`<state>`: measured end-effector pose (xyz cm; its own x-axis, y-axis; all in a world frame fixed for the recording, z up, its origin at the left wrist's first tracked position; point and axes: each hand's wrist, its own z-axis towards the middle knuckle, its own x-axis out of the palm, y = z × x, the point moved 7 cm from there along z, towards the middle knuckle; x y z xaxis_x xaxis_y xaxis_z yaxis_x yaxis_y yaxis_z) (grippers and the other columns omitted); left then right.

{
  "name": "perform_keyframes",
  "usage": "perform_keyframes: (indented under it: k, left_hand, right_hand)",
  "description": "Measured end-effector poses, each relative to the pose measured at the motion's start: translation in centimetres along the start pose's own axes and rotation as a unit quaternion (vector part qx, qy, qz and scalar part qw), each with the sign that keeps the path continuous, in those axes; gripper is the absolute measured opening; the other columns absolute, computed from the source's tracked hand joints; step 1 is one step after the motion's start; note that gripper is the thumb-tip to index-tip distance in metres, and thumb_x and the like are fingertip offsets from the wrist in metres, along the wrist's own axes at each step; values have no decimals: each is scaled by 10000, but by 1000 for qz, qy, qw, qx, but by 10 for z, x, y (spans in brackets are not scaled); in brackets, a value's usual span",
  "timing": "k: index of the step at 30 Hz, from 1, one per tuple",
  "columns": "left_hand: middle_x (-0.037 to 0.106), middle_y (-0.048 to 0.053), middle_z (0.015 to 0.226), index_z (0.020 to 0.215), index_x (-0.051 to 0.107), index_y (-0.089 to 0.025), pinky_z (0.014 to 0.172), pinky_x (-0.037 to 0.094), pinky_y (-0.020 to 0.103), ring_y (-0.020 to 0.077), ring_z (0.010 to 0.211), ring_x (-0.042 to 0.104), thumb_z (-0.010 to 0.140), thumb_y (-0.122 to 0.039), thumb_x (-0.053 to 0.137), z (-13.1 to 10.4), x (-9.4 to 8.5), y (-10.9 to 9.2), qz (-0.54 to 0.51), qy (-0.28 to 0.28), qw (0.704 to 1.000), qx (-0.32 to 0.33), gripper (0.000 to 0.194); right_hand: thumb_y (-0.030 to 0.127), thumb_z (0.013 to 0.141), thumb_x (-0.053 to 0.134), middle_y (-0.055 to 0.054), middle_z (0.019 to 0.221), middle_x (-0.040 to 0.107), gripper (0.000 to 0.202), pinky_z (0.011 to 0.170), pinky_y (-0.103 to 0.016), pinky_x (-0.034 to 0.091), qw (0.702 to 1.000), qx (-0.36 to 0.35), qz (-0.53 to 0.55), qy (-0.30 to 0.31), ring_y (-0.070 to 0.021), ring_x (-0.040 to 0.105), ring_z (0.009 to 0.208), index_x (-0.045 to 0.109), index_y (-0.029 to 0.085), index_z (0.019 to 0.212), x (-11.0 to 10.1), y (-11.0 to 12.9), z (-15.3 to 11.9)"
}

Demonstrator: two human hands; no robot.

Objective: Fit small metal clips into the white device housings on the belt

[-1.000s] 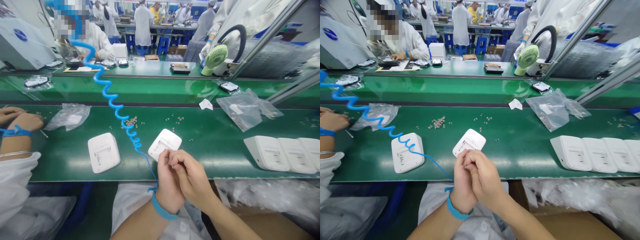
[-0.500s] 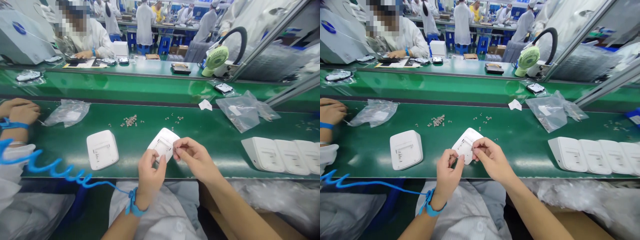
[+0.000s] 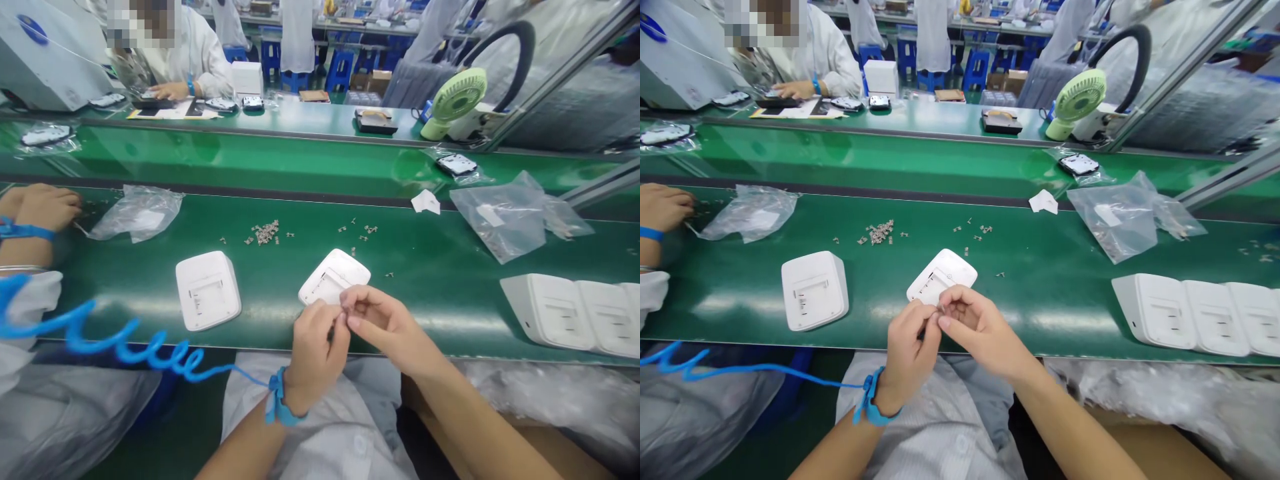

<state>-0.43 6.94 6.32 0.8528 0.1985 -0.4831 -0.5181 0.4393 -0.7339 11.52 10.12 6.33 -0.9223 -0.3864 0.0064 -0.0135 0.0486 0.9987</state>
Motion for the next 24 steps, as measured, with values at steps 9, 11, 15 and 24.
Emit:
perform_keyframes:
  k: [9,11,15,24]
  left_hand:
    - [533,35,740,870,627,-221,674,311,355,200,723,478,936,-233,515,-1,-5,15,147,27,988,27,130]
    - [557,75,859,1034,628,-184,713,334,370,239,823,507,948,-277,520,1,-12,33,192,-2,980,-56,166]
    - [552,55,937,1101,639,-210,758,381,358,231,899,553,952,-276,530,8,-14,59,206,34,966,-154,197]
    - [579,27,945,974,647,-228,761,367,337,196,907,579,944,-230,524,17,-15,67,173,47,969,-170,127]
  right_hand:
    - [176,984,487,-23,778,681,197,592,-270,440,843,-148,-501,127,-145,611,652,653,207,881,-5,37,8]
    - [172,986,472,-46,801,674,203,593,-285,441,809,-159,-550,134,-163,611,673,653,192,895,-2,36,20]
    - [192,1011,424,-119,953,681,272,720,-345,481,752,-260,-581,171,-221,605,866,668,154,897,16,34,47]
    - [193,988,465,-128,1029,633,252,728,-342,427,714,-282,-600,227,-207,547,863,676,136,864,25,13,80]
